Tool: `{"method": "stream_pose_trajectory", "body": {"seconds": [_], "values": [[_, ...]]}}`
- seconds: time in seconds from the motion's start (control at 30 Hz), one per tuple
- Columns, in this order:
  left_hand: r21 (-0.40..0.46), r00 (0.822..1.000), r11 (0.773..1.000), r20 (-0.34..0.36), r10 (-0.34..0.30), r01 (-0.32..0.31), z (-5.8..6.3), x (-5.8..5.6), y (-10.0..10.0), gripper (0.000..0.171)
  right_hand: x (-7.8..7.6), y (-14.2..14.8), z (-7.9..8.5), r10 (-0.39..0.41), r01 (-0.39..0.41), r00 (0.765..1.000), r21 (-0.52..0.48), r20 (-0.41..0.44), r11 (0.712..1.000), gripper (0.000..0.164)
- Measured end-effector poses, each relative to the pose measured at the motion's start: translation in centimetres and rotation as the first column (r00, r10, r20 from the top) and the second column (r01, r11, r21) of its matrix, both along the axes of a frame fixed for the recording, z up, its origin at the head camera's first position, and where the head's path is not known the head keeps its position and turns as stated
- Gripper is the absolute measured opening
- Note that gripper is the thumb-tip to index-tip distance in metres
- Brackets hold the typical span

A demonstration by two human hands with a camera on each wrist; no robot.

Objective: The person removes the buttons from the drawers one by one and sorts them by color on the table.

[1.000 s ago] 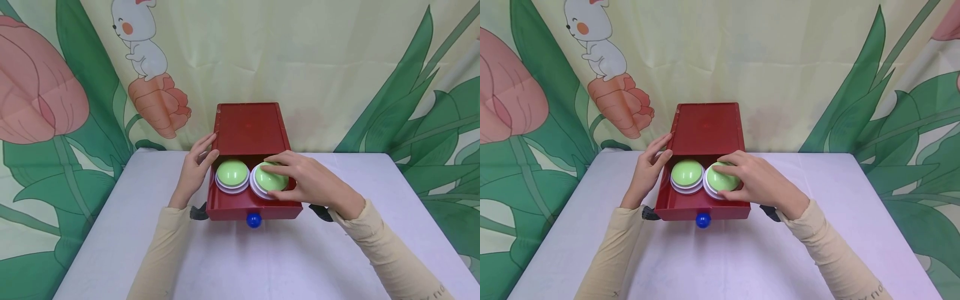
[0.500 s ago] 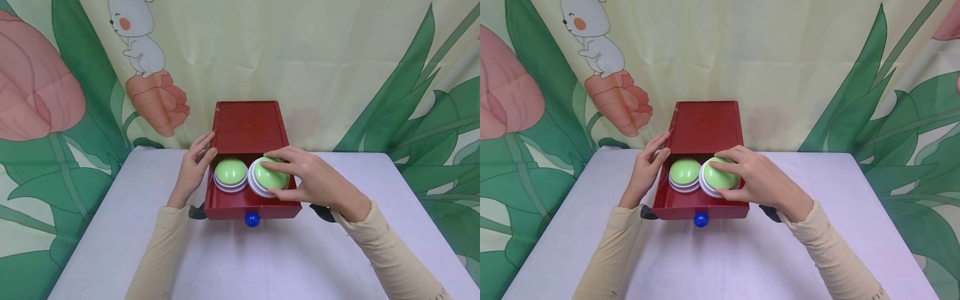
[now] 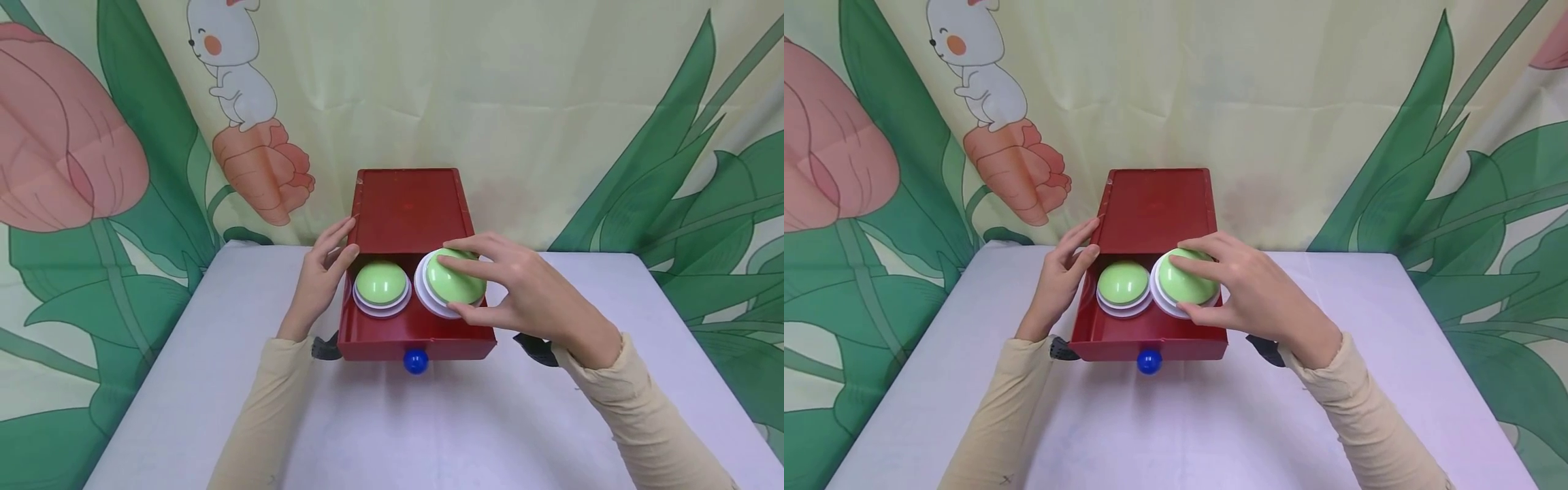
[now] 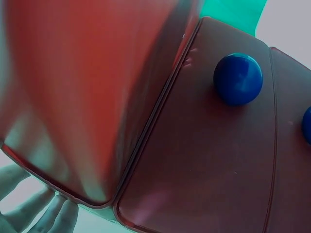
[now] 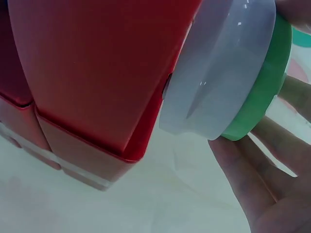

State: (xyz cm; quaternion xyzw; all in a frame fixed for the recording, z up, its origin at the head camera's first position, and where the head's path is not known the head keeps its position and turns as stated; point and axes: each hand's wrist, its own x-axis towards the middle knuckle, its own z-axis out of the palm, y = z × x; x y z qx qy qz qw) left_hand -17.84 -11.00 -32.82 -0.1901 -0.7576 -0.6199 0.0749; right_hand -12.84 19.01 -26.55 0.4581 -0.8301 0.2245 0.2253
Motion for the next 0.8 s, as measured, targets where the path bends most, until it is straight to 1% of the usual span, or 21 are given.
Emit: {"method": "stream_pose_trajectory", "body": {"seconds": [0.37, 0.63, 0.8], "values": [[0.008, 1.000, 1.000, -0.010, -0.011, 0.011, -0.1, 0.0, -0.1, 0.050, 0.3, 0.7, 0.7, -0.033, 0.033, 0.999, -0.007, -0.003, 0.999, 0.051], [-0.004, 1.000, 1.000, -0.011, -0.003, 0.003, -0.3, -0.1, -0.2, 0.050, 0.4, 1.8, 0.4, -0.054, 0.054, 0.998, -0.036, 0.017, 0.998, 0.050], [-0.001, 1.000, 1.000, -0.010, -0.009, 0.009, -0.1, 0.0, -0.1, 0.050, 0.4, 2.6, 0.0, -0.068, 0.069, 0.998, -0.068, 0.017, 0.995, 0.050]]}}
